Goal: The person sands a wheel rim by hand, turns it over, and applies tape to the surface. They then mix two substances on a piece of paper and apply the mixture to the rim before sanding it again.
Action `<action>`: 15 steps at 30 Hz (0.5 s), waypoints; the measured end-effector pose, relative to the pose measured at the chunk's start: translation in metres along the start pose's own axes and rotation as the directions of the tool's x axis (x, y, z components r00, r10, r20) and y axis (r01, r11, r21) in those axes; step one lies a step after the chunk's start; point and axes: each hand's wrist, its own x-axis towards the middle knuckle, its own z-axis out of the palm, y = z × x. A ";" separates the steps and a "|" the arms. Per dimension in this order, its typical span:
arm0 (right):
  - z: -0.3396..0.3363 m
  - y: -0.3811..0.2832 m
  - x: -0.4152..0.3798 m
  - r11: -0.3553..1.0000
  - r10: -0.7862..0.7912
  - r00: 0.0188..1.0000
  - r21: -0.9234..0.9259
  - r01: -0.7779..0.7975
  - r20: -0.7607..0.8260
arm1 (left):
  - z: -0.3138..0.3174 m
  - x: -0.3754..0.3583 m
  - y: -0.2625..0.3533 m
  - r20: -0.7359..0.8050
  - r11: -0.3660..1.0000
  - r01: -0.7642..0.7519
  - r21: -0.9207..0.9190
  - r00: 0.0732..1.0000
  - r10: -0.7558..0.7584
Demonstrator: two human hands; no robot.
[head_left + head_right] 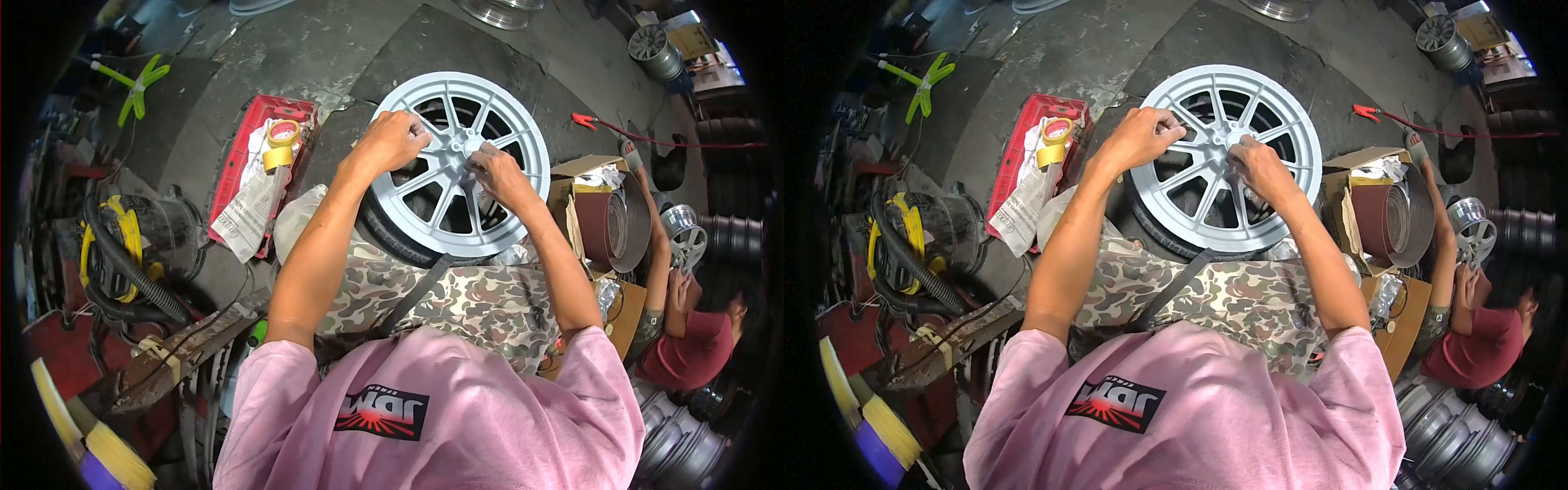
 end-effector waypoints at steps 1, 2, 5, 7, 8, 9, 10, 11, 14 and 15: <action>-0.004 0.001 0.000 1.000 -0.001 1.000 0.000 0.001 0.002 | 0.000 -0.001 0.000 0.001 1.000 0.008 0.008 1.000 -0.008; -0.009 0.000 0.000 0.998 -0.056 0.998 -0.030 0.057 0.038 | 0.000 -0.002 -0.001 0.002 1.000 0.009 0.007 1.000 -0.009; -0.009 0.006 0.003 0.980 -0.159 0.981 -0.100 0.171 0.113 | -0.001 0.000 0.001 0.006 1.000 -0.010 0.001 1.000 0.010; -0.005 0.011 0.006 0.962 -0.210 0.966 -0.141 0.232 0.153 | -0.001 0.000 0.002 0.041 0.999 0.040 -0.006 0.998 -0.040; -0.003 0.011 0.008 0.964 -0.194 0.965 -0.146 0.221 0.177 | 0.000 0.001 0.002 0.039 0.999 0.039 -0.006 0.998 -0.038; -0.002 0.010 0.010 0.966 -0.178 0.963 -0.149 0.210 0.201 | 0.000 0.001 0.001 0.043 0.999 0.046 -0.029 0.998 -0.044; 0.001 0.010 0.010 0.963 -0.174 0.967 -0.175 0.207 0.184 | 0.001 0.001 0.001 0.047 0.997 0.053 -0.051 0.998 -0.051; 0.004 0.010 0.010 0.963 -0.173 0.967 -0.174 0.205 0.185 | 0.002 0.002 0.000 0.049 0.997 0.053 -0.052 0.998 -0.051; 0.024 0.004 0.003 0.994 -0.041 0.994 -0.104 0.030 -0.105 | 0.002 0.002 0.000 0.023 0.998 0.006 -0.057 1.000 -0.005; 0.026 0.000 0.005 0.994 -0.041 0.994 -0.105 0.030 -0.106 | 0.001 0.001 0.001 0.030 0.998 0.029 -0.047 0.999 -0.028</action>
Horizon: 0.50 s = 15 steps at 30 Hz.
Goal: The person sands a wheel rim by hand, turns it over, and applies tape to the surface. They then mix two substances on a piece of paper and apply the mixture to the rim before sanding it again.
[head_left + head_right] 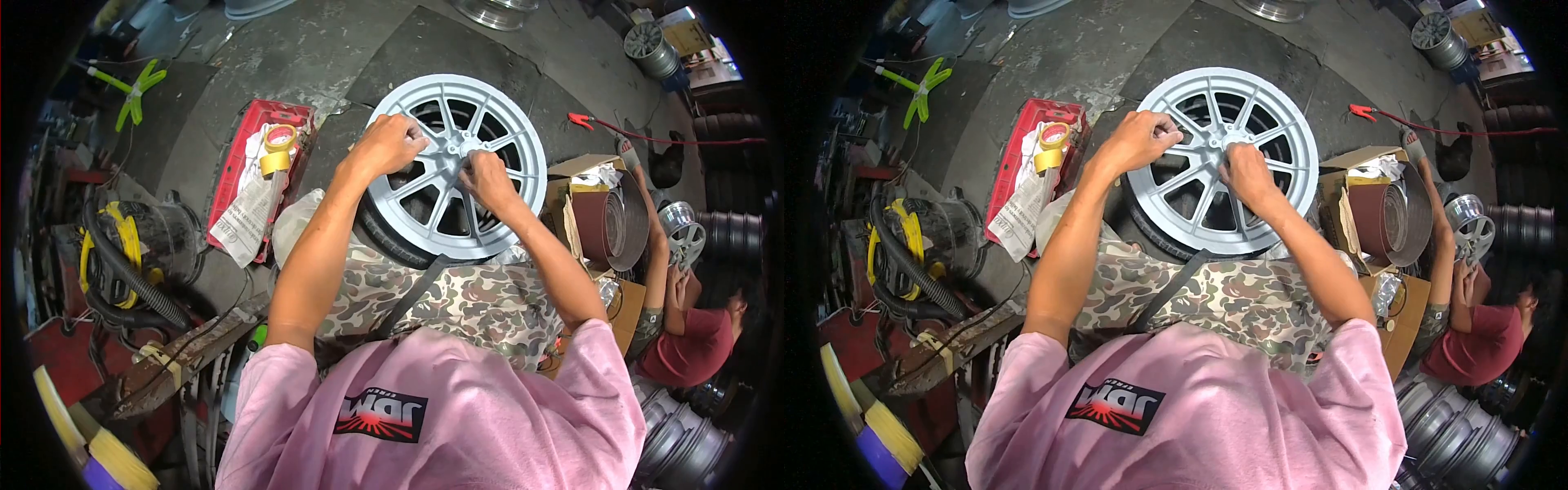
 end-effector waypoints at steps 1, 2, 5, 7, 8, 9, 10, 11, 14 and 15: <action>0.001 -0.003 0.003 0.965 0.239 0.969 0.094 -0.245 0.065 | -0.001 0.000 0.001 0.005 1.000 0.023 0.009 1.000 -0.023; -0.001 -0.006 0.006 0.863 0.455 0.878 0.169 -0.476 0.150 | -0.002 -0.001 0.002 0.002 1.000 0.023 0.009 1.000 -0.023; -0.022 0.003 0.000 0.881 0.373 0.922 0.270 -0.387 0.105 | -0.001 -0.004 0.000 0.005 1.000 -0.004 0.030 1.000 0.004; -0.040 0.010 -0.007 0.985 0.106 0.994 0.132 -0.110 0.036 | -0.003 -0.003 -0.001 0.003 1.000 -0.017 0.019 1.000 0.017; -0.047 0.006 -0.009 0.985 0.105 0.994 0.131 -0.108 0.034 | -0.003 -0.003 -0.002 0.001 1.000 -0.018 0.020 1.000 0.018; -0.054 0.002 -0.012 0.999 -0.014 0.996 0.044 0.011 0.090 | -0.001 -0.004 -0.003 0.008 0.999 -0.023 0.037 1.000 0.023; -0.060 0.001 -0.009 0.989 -0.131 0.980 -0.044 0.139 0.148 | -0.002 -0.001 -0.002 0.007 0.998 -0.037 0.057 0.999 0.036; -0.055 0.006 -0.007 0.971 -0.179 0.956 -0.115 0.209 0.230 | 0.000 -0.001 -0.001 -0.006 0.998 -0.035 0.054 0.999 0.035; -0.043 0.012 0.003 0.853 -0.367 0.870 -0.255 0.456 0.330 | 0.002 0.000 0.001 0.020 0.999 -0.042 0.026 0.999 0.041; -0.041 0.012 0.007 0.804 -0.381 0.836 -0.305 0.510 0.394 | 0.001 -0.001 0.003 0.040 0.999 -0.021 0.036 0.999 0.019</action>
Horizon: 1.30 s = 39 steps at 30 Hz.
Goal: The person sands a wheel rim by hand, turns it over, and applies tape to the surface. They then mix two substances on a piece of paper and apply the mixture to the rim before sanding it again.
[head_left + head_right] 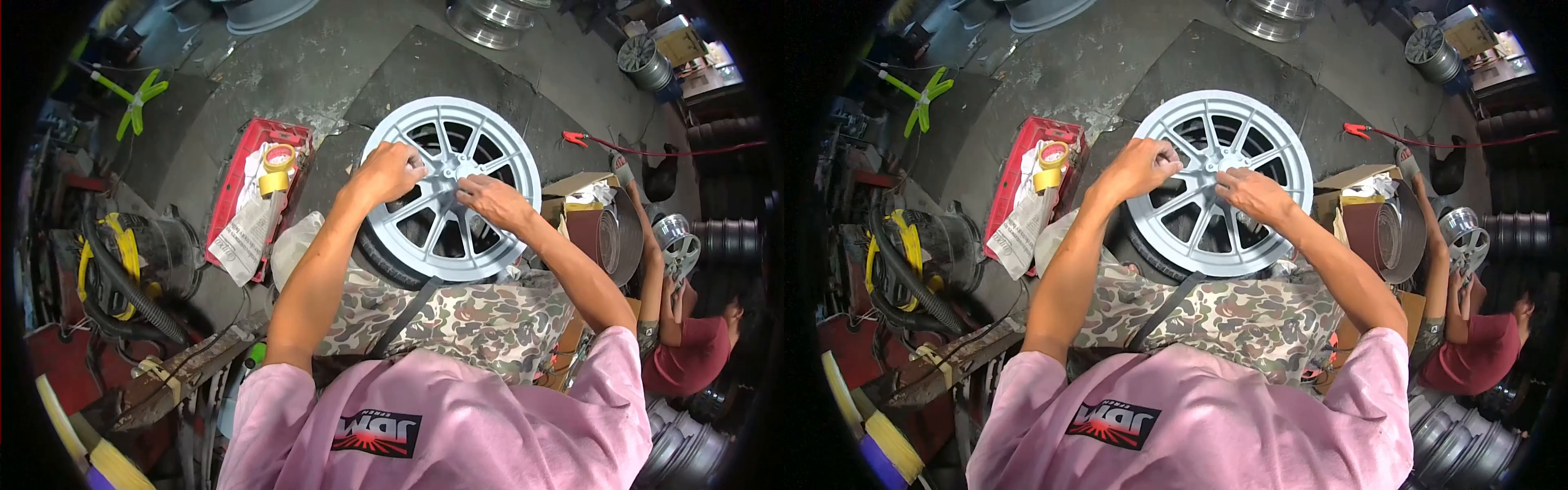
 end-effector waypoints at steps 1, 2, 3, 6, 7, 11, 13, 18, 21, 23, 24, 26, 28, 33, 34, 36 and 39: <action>0.001 0.002 0.003 1.000 0.001 1.000 -0.003 -0.002 -0.003 | 0.000 -0.001 0.001 -0.002 1.000 -0.003 0.003 1.000 0.003; 0.001 0.004 0.005 1.000 -0.020 0.999 -0.015 0.021 0.041 | -0.001 -0.002 0.001 0.003 1.000 0.023 -0.001 1.000 -0.023; 0.001 0.006 0.006 0.999 -0.039 0.996 -0.027 0.042 0.085 | -0.001 -0.002 0.002 0.008 0.999 0.047 -0.006 0.999 -0.047; 0.004 0.000 0.011 1.000 0.013 0.999 -0.017 -0.012 0.053 | -0.002 -0.002 -0.001 0.008 0.999 0.035 -0.013 0.999 -0.035; 0.006 -0.001 0.011 0.997 0.074 0.997 0.001 -0.074 0.018 | -0.002 -0.002 0.000 0.009 0.999 0.035 -0.016 0.999 -0.035; 0.027 -0.013 0.012 0.872 0.408 0.911 0.321 -0.369 -0.058 | -0.001 -0.003 0.003 0.006 0.999 0.031 -0.016 0.999 -0.031; 0.021 -0.009 0.010 0.822 0.450 0.889 0.426 -0.378 -0.080 | -0.002 -0.004 0.002 -0.017 1.000 0.010 -0.013 1.000 -0.010; 0.018 0.046 0.001 0.322 0.694 0.715 0.852 -0.414 0.085 | -0.007 -0.010 0.002 0.013 0.998 0.069 -0.008 0.998 -0.069; 0.032 0.090 -0.003 0.331 0.880 0.474 0.747 -0.577 -0.024 | -0.005 -0.011 0.000 0.019 0.998 0.064 0.026 0.998 -0.065; 0.071 0.118 0.000 0.385 0.915 0.371 0.627 -0.677 -0.161 | -0.005 -0.008 0.001 0.010 0.998 0.049 0.041 0.999 -0.049; 0.082 0.125 0.005 0.385 0.915 0.371 0.626 -0.678 -0.161 | -0.004 -0.008 0.003 0.014 0.998 0.054 0.033 0.998 -0.054; 0.095 0.135 0.016 0.525 0.848 0.394 0.464 -0.713 -0.354 | -0.004 -0.008 0.008 0.018 0.998 0.057 0.035 0.998 -0.058; 0.103 0.142 0.029 0.584 0.806 0.455 0.381 -0.717 -0.380 | -0.003 -0.007 0.008 0.024 0.998 0.053 0.034 0.998 -0.054; 0.108 0.160 0.051 0.705 0.689 0.624 0.139 -0.696 -0.368 | -0.003 0.000 0.010 0.040 0.997 0.078 0.029 0.996 -0.079; 0.109 0.164 0.052 0.725 0.667 0.647 0.121 -0.678 -0.369 | -0.006 0.002 0.014 0.074 0.994 0.110 0.028 0.991 -0.112; 0.108 0.169 0.051 0.755 0.634 0.680 0.103 -0.648 -0.368 | -0.009 0.004 0.019 0.121 0.989 0.145 0.026 0.982 -0.147; 0.106 0.179 0.052 0.797 0.581 0.733 0.064 -0.601 -0.354 | -0.003 0.008 0.019 0.147 0.993 0.115 0.031 0.982 -0.119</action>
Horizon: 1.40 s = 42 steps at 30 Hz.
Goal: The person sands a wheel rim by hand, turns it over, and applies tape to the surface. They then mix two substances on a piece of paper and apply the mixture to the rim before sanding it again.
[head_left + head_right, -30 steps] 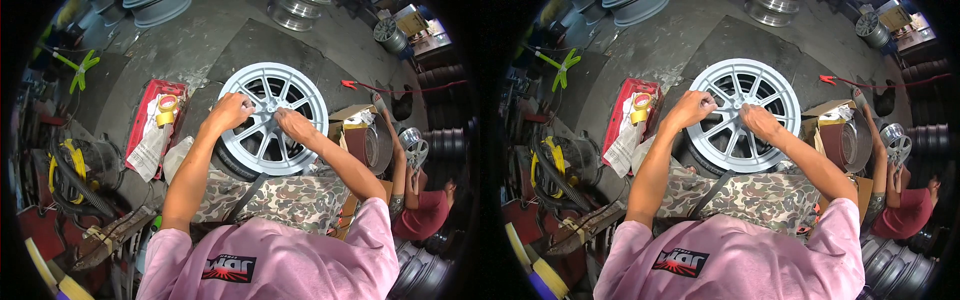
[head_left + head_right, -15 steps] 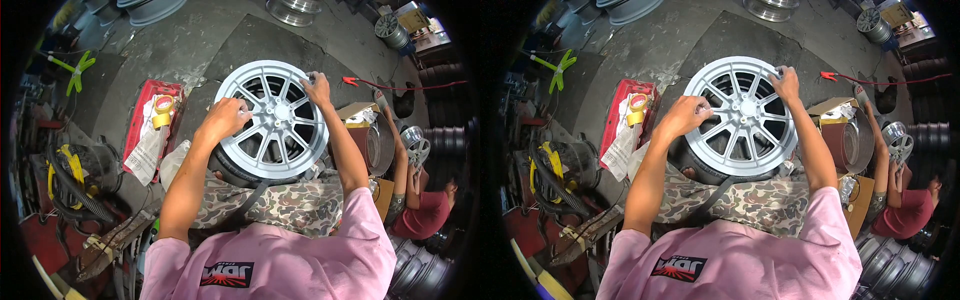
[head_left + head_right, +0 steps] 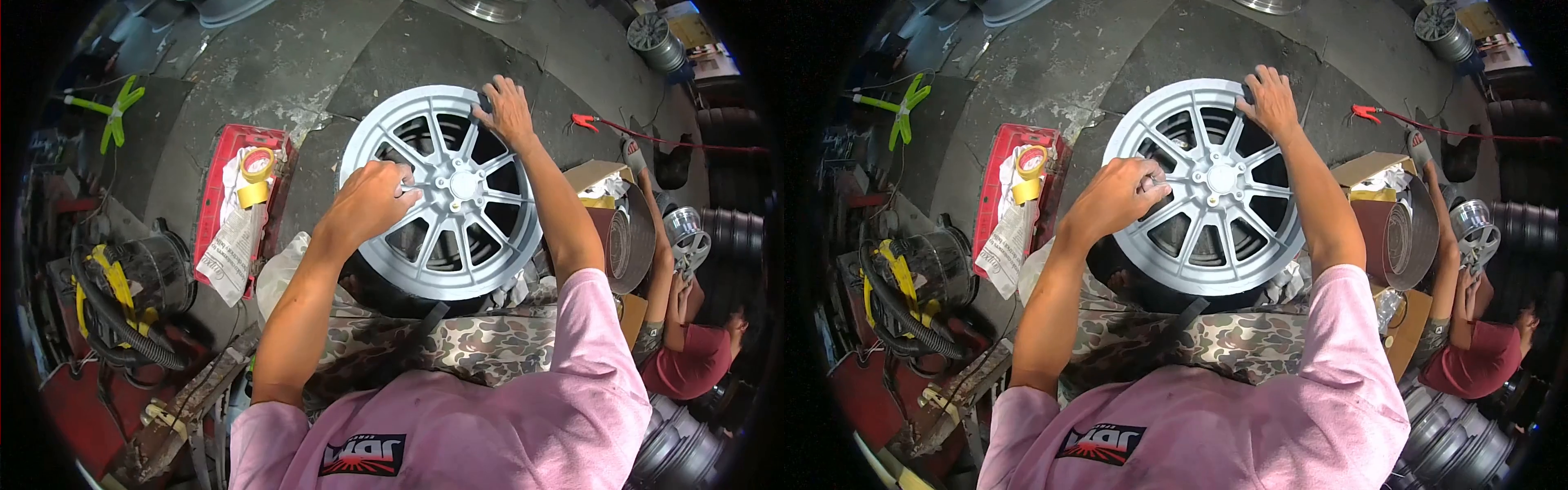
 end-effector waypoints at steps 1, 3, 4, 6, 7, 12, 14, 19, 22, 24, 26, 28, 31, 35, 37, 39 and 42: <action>0.001 0.001 0.003 1.000 -0.020 1.000 0.005 0.020 -0.002 | 0.004 0.000 -0.002 -0.044 0.999 -0.047 0.001 0.998 0.047; 0.003 -0.002 0.008 0.999 -0.051 0.998 0.008 0.051 -0.023 | 0.009 -0.001 -0.003 -0.077 0.996 -0.087 0.006 0.993 0.087; 0.004 -0.004 0.011 0.999 -0.045 0.999 0.016 0.045 -0.019 | 0.009 -0.002 -0.002 -0.057 0.996 -0.085 0.011 0.995 0.086; 0.004 -0.011 0.014 0.987 0.036 0.987 0.162 -0.011 -0.156 | 0.010 -0.005 -0.001 -0.029 0.997 -0.076 0.023 0.997 0.077; 0.000 -0.016 0.016 0.976 0.101 0.968 0.212 -0.051 -0.230 | 0.011 -0.007 -0.001 -0.013 0.998 -0.059 0.021 0.998 0.059; -0.039 0.011 -0.025 0.965 0.184 0.926 0.242 -0.106 -0.330 | 0.019 -0.017 0.008 0.066 0.994 -0.035 0.102 0.997 0.028; -0.064 0.040 -0.070 0.968 0.170 0.936 0.231 -0.100 -0.307 | 0.027 -0.023 0.008 0.078 0.992 -0.087 0.088 0.994 0.081; -0.127 0.089 -0.238 0.822 0.492 0.869 0.350 -0.450 -0.040 | 0.041 -0.036 0.010 0.121 0.973 -0.165 0.161 0.982 0.147; -0.161 0.065 -0.352 0.671 0.661 0.749 0.416 -0.614 0.040 | 0.064 -0.043 -0.001 0.169 0.954 -0.241 0.179 0.963 0.212; -0.161 0.033 -0.429 0.557 0.769 0.639 0.463 -0.689 0.025 | 0.082 -0.044 0.003 0.302 0.908 -0.285 0.307 0.934 0.191; -0.184 -0.027 -0.483 0.371 0.856 0.498 0.505 -0.779 0.139 | 0.100 -0.054 0.021 0.449 0.875 -0.325 0.359 0.882 0.144; -0.173 -0.089 -0.536 0.212 0.924 0.343 0.517 -0.829 0.171 | 0.130 -0.062 0.014 0.463 0.892 -0.338 0.301 0.869 0.174; -0.135 -0.190 -0.593 0.060 0.955 0.234 0.653 -0.755 0.183 | 0.157 -0.070 0.019 0.515 0.801 -0.421 0.426 0.841 0.168; -0.126 -0.304 -0.604 0.019 0.927 0.231 0.580 -0.815 0.294 | 0.181 -0.071 0.022 0.482 0.660 -0.474 0.583 0.855 0.189; -0.127 -0.332 -0.609 -0.042 0.893 0.241 0.605 -0.795 0.379 | 0.189 -0.066 0.022 0.487 0.603 -0.480 0.637 0.857 0.167; -0.130 -0.350 -0.613 -0.210 0.865 0.182 0.666 -0.716 0.468 | 0.195 -0.054 0.021 0.520 0.517 -0.505 0.691 0.844 0.129; -0.120 -0.357 -0.633 -0.129 0.881 0.193 0.612 -0.780 0.432 | 0.204 -0.046 0.032 0.513 0.578 -0.517 0.632 0.838 0.187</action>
